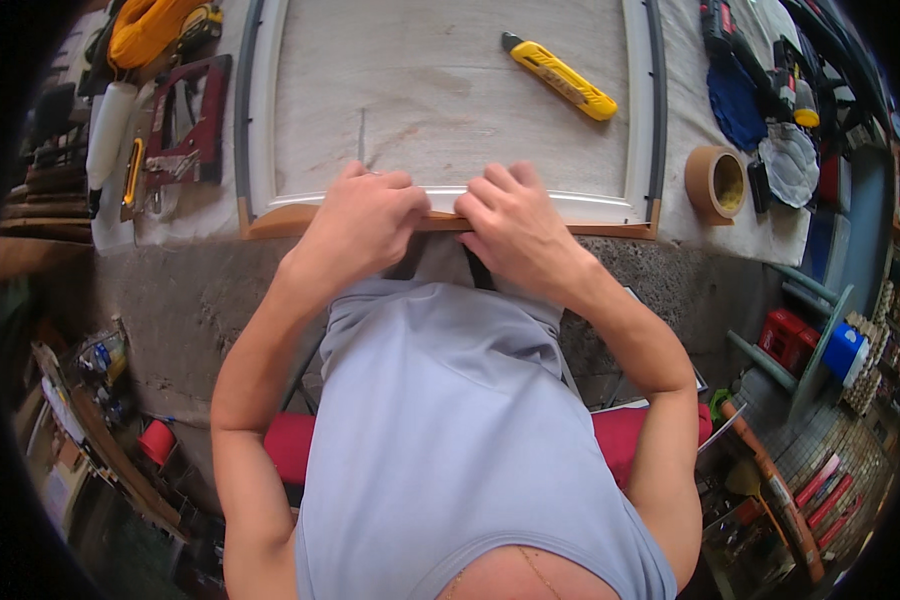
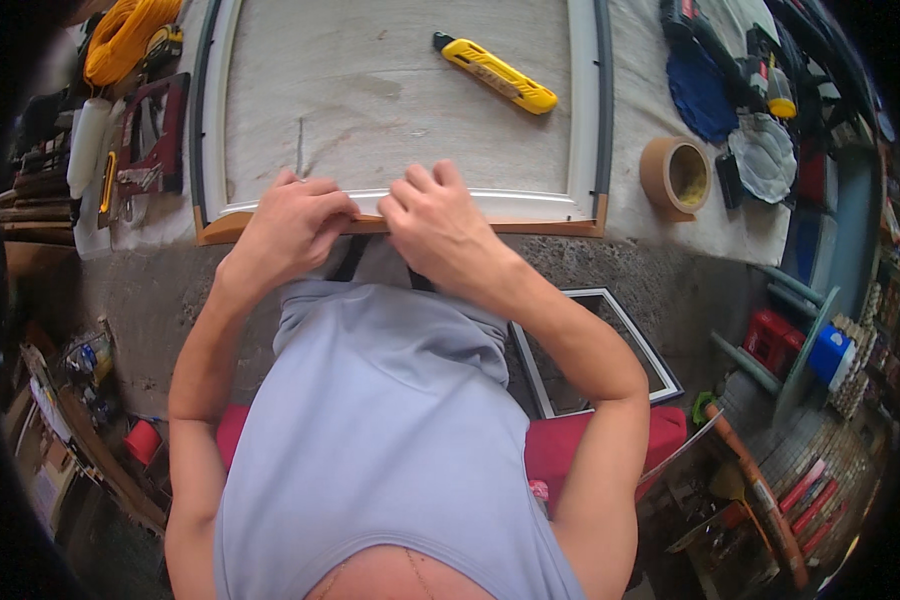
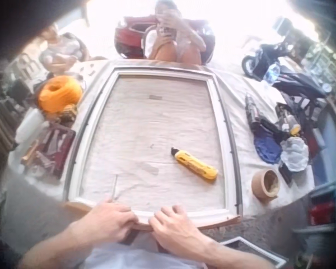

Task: The person assembles a rectangular frame by applying brown tape to its edges. They measure, cut, and press the tape along each side, then trim excess with a utility knife. The process is repeated for multiple sides of the frame.

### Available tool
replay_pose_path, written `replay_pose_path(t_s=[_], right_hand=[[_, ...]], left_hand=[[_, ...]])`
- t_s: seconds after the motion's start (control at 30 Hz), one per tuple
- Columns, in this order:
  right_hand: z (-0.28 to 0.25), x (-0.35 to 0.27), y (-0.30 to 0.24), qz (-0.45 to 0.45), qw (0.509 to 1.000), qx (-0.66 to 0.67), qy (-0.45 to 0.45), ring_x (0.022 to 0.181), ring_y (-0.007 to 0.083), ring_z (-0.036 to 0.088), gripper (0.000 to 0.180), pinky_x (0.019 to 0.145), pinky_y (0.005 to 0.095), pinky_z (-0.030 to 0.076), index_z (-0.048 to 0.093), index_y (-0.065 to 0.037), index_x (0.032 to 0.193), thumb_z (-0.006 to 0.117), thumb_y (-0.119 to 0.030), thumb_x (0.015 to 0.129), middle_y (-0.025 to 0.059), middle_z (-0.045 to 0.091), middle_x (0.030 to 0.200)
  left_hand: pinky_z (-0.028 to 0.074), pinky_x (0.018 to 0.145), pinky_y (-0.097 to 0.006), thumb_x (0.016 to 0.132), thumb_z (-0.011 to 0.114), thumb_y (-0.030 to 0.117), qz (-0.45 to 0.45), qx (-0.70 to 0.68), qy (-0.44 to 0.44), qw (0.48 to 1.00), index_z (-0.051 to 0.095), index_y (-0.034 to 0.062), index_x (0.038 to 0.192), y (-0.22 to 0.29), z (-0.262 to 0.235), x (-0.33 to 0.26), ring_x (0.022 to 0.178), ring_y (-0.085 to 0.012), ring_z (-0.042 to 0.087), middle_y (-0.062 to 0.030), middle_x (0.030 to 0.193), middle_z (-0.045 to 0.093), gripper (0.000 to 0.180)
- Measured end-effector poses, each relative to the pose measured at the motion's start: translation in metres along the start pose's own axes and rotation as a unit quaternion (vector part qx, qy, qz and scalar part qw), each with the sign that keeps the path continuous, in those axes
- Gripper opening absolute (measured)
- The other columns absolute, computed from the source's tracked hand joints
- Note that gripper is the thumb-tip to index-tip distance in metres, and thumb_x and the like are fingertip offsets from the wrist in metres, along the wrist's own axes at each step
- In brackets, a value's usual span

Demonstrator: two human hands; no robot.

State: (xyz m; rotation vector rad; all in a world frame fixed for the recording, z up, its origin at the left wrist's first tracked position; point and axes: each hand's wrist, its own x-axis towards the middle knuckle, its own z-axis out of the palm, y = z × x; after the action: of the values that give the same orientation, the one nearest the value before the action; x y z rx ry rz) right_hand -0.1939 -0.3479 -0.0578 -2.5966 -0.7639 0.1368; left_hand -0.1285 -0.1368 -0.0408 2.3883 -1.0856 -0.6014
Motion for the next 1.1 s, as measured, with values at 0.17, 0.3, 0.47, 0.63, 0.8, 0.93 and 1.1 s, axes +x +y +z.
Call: replay_pose_path(t_s=[0.17,0.3,0.47,0.63,0.8,0.93,1.1], right_hand=[[-0.011,0.005,-0.005,0.029,0.996,-0.079,-0.029,0.094,0.0231,0.055,0.023,0.083,0.0386,0.039,0.063,-0.005,0.088,0.075,-0.018,0.073,0.0078,0.059,0.087],[-0.002,0.034,-0.029,0.008,0.996,-0.026,0.084,0.093,0.0219,0.054,0.023,0.08,0.0384,0.039,0.063,-0.006,0.087,0.075,-0.019,0.072,0.0067,0.058,0.086],[0.026,0.052,-0.029,-0.037,0.999,0.025,0.027,0.09,0.0216,0.055,0.022,0.077,0.0382,0.039,0.063,-0.006,0.086,0.074,-0.018,0.072,0.0052,0.058,0.085],[0.025,0.053,-0.029,-0.035,0.999,0.035,0.005,0.089,0.0212,0.055,0.02,0.077,0.0382,0.039,0.062,-0.007,0.086,0.073,-0.017,0.073,0.0052,0.058,0.084],[0.021,0.059,-0.036,-0.013,0.999,-0.019,0.026,0.088,0.0218,0.056,0.017,0.077,0.0378,0.039,0.062,-0.006,0.088,0.068,-0.015,0.074,0.0061,0.06,0.084],[0.035,0.073,-0.046,-0.03,0.998,-0.029,0.053,0.086,0.0225,0.057,0.018,0.077,0.0377,0.039,0.062,-0.005,0.088,0.066,-0.012,0.072,0.007,0.061,0.084],[0.036,0.079,-0.049,-0.038,0.999,-0.015,-0.01,0.088,0.0224,0.056,0.021,0.077,0.0377,0.039,0.062,-0.005,0.088,0.069,-0.012,0.069,0.0062,0.061,0.086]], left_hand=[[0.039,0.075,-0.036,0.078,0.066,0.007,0.001,0.035,0.021,0.999,0.069,0.0087,0.085,-0.029,-0.019,-0.013,0.078,-0.0236,0.061,-0.0041,0.079,0.062,0.008],[0.038,0.075,-0.035,0.078,0.065,0.004,-0.013,0.013,0.0,1.0,0.069,0.0086,0.081,-0.041,-0.026,-0.025,0.072,-0.0244,0.06,-0.005,0.074,0.063,0.006],[0.038,0.076,-0.035,0.078,0.065,0.003,-0.003,0.023,-0.009,1.0,0.069,0.0088,0.082,-0.041,-0.028,-0.03,0.068,-0.0248,0.06,-0.0057,0.072,0.063,0.008],[0.038,0.079,-0.036,0.078,0.065,0.003,0.006,0.075,-0.031,0.997,0.07,0.0096,0.081,-0.041,-0.033,-0.034,0.075,-0.0221,0.061,-0.0048,0.074,0.065,0.008],[0.038,0.079,-0.037,0.077,0.067,0.005,-0.021,0.122,-0.009,0.992,0.069,0.0098,0.082,-0.066,-0.049,-0.055,0.081,-0.0222,0.06,-0.0048,0.077,0.065,0.008],[0.039,0.079,-0.037,0.078,0.063,0.005,-0.033,0.098,0.001,0.995,0.066,0.0095,0.075,-0.069,-0.047,-0.06,0.08,-0.0236,0.061,-0.0048,0.074,0.065,0.006],[0.039,0.079,-0.037,0.076,0.065,0.003,-0.072,0.095,0.004,0.993,0.067,0.0091,0.077,-0.072,-0.047,-0.063,0.08,-0.0237,0.062,-0.0047,0.077,0.064,0.006]])
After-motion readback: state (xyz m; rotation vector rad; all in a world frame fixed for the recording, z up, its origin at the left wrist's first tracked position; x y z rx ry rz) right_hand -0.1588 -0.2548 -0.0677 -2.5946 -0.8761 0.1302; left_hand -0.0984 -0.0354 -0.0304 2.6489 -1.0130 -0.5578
